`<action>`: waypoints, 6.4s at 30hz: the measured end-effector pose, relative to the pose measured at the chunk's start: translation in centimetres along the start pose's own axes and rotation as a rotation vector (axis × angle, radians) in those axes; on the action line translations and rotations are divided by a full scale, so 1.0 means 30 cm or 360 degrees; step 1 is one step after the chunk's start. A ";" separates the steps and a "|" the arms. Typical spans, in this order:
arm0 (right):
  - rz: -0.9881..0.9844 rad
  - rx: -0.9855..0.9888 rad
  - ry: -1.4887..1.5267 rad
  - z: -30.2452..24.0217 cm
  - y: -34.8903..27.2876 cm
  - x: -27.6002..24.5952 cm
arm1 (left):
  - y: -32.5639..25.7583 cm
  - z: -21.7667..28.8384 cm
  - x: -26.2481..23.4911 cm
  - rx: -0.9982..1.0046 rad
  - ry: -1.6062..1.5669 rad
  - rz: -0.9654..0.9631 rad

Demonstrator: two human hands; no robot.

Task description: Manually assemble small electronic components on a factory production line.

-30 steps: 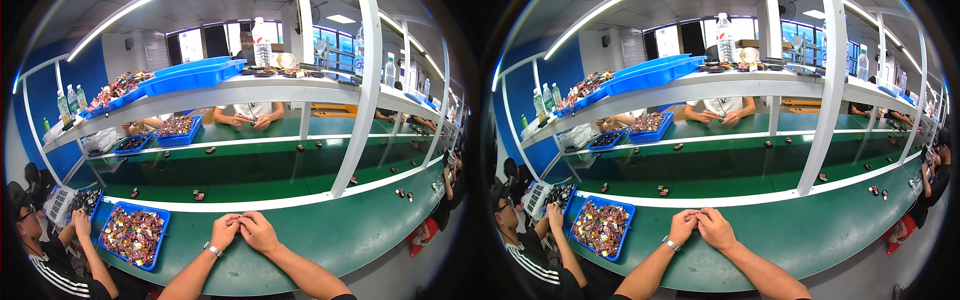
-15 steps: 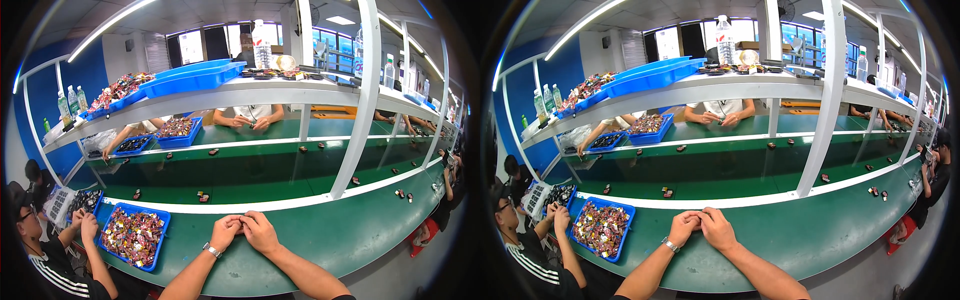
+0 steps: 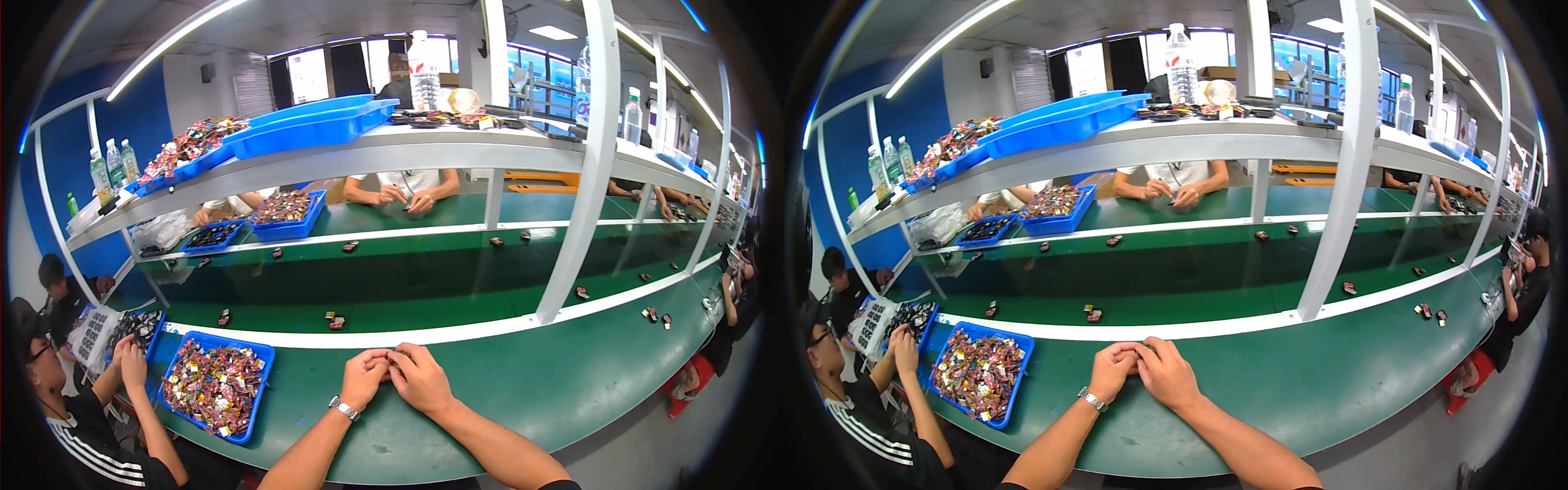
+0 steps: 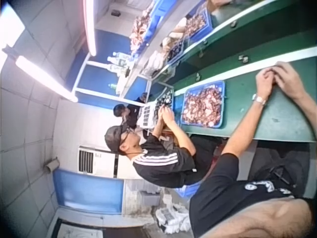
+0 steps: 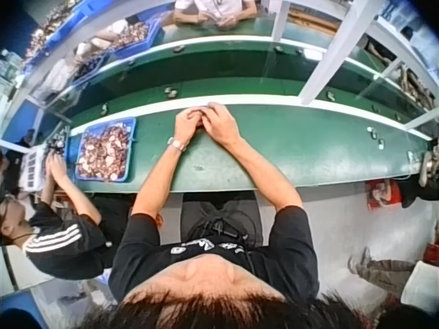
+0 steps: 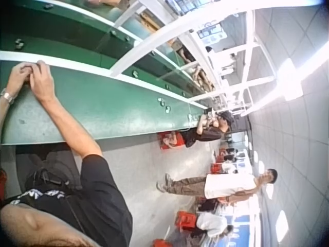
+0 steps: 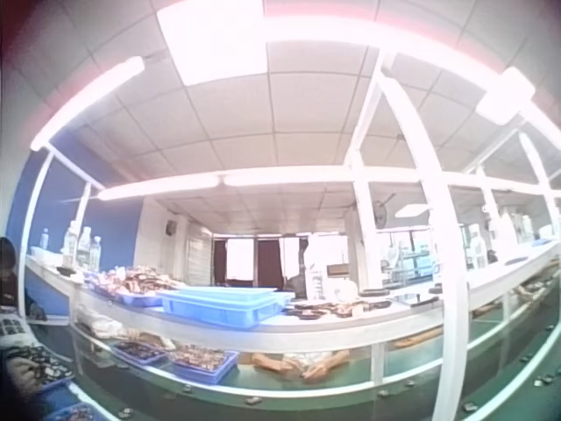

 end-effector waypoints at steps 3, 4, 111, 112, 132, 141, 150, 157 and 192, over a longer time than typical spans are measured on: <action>0.0026 0.0087 -0.0091 0.006 0.005 0.002 | 0.008 -0.012 -0.016 0.0001 -0.0103 0.0019; 0.0012 0.0108 -0.0104 0.020 0.002 0.005 | 0.015 -0.017 -0.018 -0.0021 -0.0085 -0.0035; -0.0480 -0.0243 -0.0187 0.055 0.064 -0.057 | 0.014 0.018 -0.045 -0.0119 -0.0184 -0.0328; -0.0480 -0.0244 -0.0186 0.053 0.065 -0.058 | 0.014 0.018 -0.046 -0.0118 -0.0183 -0.0327; -0.0455 0.0347 0.0359 0.094 0.035 -0.044 | 0.007 0.030 -0.060 -0.0010 -0.0109 -0.0556; -0.0470 0.0444 0.0511 0.087 0.028 -0.062 | 0.012 0.024 -0.054 -0.0056 -0.0144 -0.0530; -0.0236 0.0346 0.0327 0.084 0.006 -0.033 | 0.019 0.007 -0.058 -0.0053 -0.0252 -0.0518; -0.0176 0.0360 0.0428 0.093 -0.002 -0.022 | 0.022 -0.001 -0.060 -0.0045 -0.0237 -0.0536; -0.0010 0.0287 0.0443 0.030 0.003 -0.006 | 0.010 0.000 -0.059 0.0013 -0.0424 -0.0537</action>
Point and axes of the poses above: each hand's wrist, its own y-axis towards the middle knuckle, its own x-axis out of the palm, z = x × y, the point moved 1 cm from there along y, towards the middle knuckle, and after that the axes turned 14 degrees about y, right-handed, at the moved point
